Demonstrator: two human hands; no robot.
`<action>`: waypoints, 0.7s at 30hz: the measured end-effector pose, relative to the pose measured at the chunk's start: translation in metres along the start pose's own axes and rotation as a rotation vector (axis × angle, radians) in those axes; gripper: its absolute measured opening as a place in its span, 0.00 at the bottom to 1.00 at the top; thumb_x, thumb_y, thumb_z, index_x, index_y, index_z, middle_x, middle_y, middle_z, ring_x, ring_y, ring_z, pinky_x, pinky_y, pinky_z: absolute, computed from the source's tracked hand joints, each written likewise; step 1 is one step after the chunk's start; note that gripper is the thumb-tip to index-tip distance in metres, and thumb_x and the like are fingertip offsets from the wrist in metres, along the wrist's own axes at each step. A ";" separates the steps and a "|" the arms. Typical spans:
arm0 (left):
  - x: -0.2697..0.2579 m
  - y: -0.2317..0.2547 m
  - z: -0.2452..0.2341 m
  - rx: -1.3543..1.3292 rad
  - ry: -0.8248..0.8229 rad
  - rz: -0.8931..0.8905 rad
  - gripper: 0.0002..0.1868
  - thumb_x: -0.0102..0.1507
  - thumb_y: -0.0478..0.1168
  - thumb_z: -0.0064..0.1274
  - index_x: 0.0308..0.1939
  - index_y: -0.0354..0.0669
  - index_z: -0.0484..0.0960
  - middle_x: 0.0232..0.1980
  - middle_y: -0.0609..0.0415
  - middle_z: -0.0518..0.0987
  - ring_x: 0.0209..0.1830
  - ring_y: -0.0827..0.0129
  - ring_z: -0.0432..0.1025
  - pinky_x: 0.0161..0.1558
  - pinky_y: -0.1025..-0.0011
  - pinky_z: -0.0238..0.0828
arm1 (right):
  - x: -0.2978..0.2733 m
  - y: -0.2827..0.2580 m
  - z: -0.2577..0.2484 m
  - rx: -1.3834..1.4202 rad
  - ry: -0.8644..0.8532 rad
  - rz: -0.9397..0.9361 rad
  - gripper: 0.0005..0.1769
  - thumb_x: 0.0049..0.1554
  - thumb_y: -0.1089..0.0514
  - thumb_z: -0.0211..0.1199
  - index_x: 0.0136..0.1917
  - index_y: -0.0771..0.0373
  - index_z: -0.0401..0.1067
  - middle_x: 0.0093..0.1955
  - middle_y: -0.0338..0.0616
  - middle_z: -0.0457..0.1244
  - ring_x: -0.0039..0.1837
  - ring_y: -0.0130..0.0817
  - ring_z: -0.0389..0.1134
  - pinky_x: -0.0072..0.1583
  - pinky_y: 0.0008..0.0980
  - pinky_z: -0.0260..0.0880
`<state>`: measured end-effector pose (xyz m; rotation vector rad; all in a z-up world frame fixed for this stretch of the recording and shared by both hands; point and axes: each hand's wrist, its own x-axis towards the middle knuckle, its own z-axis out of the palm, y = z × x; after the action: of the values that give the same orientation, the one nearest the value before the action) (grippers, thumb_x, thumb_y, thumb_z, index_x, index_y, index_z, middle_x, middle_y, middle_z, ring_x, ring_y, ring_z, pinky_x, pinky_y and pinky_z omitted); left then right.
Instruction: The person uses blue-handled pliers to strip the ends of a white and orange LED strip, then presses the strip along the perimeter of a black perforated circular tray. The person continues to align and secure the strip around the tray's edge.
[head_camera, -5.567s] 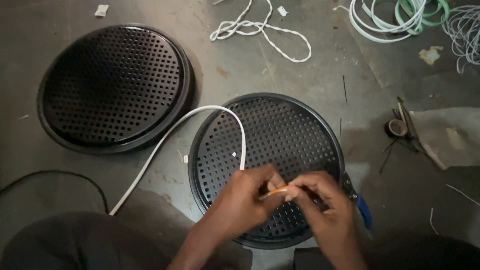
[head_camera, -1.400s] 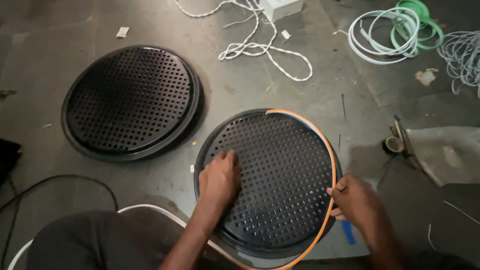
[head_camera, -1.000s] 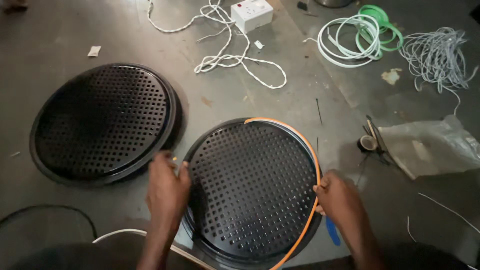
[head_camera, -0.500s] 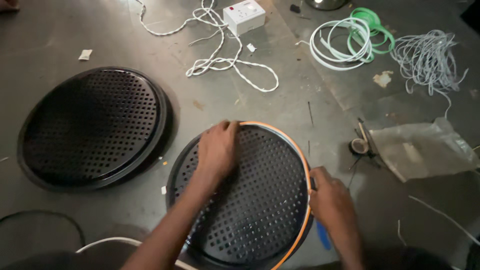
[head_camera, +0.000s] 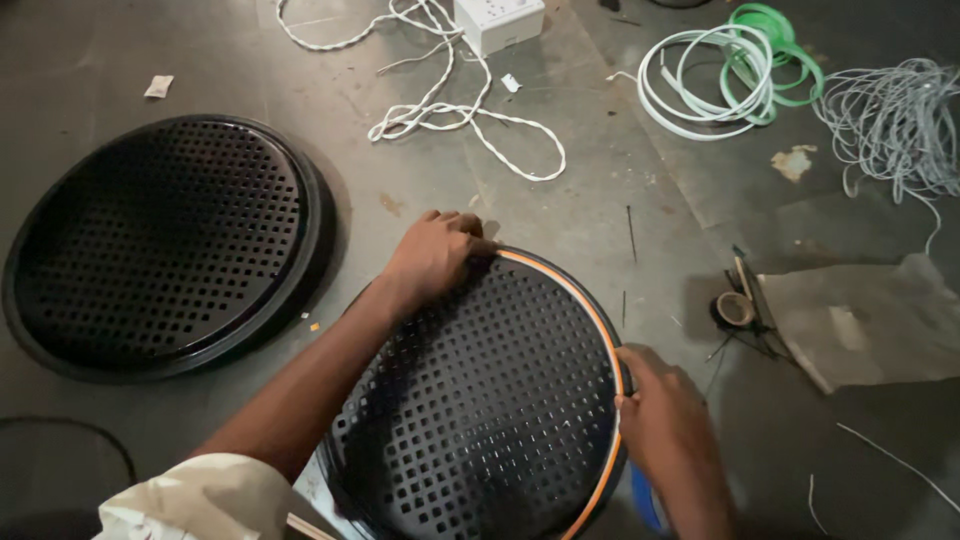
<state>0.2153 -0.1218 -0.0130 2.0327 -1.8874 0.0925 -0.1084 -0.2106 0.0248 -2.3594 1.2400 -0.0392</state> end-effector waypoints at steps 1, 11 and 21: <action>-0.002 0.001 -0.001 -0.027 -0.022 -0.055 0.22 0.58 0.35 0.53 0.55 0.59 0.87 0.53 0.51 0.80 0.55 0.56 0.74 0.57 0.60 0.67 | 0.000 0.001 0.002 0.029 0.022 -0.007 0.30 0.49 0.64 0.68 0.64 0.47 0.68 0.47 0.54 0.68 0.54 0.55 0.69 0.57 0.51 0.68; -0.035 0.025 -0.009 -0.029 -0.121 -0.224 0.40 0.53 0.35 0.53 0.72 0.52 0.71 0.66 0.45 0.70 0.66 0.50 0.64 0.63 0.55 0.61 | 0.009 0.018 0.010 0.089 -0.006 -0.054 0.31 0.50 0.63 0.67 0.66 0.48 0.70 0.47 0.51 0.70 0.53 0.51 0.71 0.57 0.47 0.70; -0.040 0.012 -0.018 -0.131 -0.272 -0.498 0.30 0.62 0.45 0.50 0.70 0.69 0.73 0.67 0.45 0.67 0.69 0.47 0.60 0.68 0.51 0.56 | 0.004 0.010 0.004 0.016 -0.024 0.013 0.33 0.51 0.56 0.69 0.70 0.46 0.67 0.52 0.49 0.68 0.58 0.51 0.69 0.59 0.48 0.69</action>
<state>0.2033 -0.0783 -0.0050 2.4465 -1.4173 -0.4425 -0.1128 -0.2174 0.0160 -2.3313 1.2390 -0.0160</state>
